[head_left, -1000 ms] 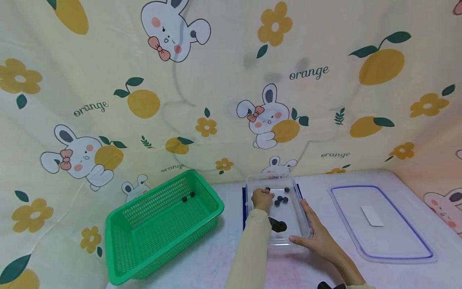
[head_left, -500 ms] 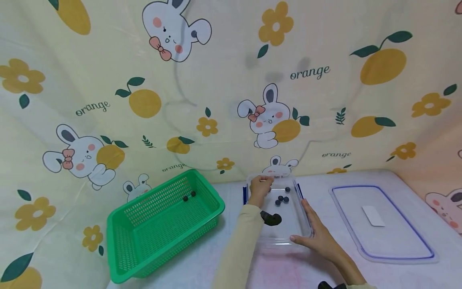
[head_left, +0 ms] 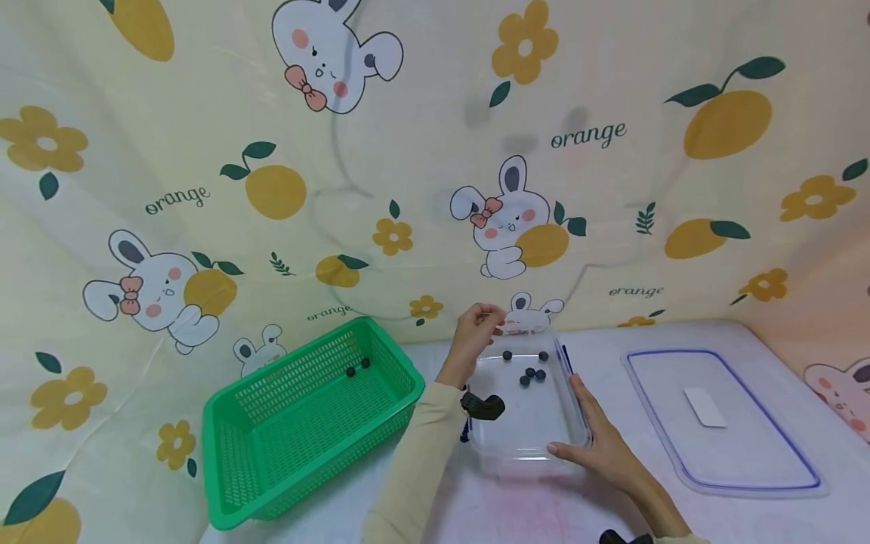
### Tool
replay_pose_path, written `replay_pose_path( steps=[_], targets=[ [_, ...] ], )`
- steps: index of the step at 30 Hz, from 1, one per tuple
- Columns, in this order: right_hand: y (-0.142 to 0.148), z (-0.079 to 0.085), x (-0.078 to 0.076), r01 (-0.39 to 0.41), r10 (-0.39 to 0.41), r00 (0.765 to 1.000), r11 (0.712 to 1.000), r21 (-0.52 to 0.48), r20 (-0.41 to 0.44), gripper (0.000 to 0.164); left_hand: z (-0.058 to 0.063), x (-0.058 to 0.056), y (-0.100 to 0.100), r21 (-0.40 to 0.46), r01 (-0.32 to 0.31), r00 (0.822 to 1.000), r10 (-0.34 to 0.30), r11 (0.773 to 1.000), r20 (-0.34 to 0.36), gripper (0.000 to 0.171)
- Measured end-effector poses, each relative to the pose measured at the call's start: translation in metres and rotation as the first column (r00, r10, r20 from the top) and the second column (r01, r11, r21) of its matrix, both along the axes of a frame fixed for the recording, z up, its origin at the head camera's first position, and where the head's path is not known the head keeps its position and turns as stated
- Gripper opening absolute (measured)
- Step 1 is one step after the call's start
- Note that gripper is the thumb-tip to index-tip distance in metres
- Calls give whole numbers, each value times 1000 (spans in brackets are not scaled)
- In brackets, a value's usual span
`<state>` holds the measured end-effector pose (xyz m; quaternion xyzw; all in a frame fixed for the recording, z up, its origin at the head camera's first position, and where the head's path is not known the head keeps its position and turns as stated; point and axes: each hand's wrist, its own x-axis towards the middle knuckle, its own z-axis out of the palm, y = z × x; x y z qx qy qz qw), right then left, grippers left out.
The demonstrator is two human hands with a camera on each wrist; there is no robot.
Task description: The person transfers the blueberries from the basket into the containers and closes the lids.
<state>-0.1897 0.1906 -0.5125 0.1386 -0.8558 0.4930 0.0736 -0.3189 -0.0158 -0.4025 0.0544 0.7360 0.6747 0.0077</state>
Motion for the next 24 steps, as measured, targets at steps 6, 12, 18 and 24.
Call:
replay_pose_path(
  steps=[6, 12, 18, 24],
  targets=[
    [1, 1, 0, 2, -2, 1000, 1000, -13, 1, 113, 21, 6, -22, -2, 56, 992, -56, 998, -112, 18],
    [1, -2, -1, -8, 8, 1000, 1000, -25, -3, 113, 34, 2, -55, -19, 28, 974, -32, 999, -224, 17],
    [2, -5, -2, 2, -2, 1000, 1000, -24, 6, 113, 38, -2, -91, -166, -70, 927, 3, 984, -375, 15],
    [1, -4, -1, 1, 0, 1000, 1000, -28, 12, 113, 40, -1, -130, -363, -145, 886, -42, 921, -462, 16]
  ],
)
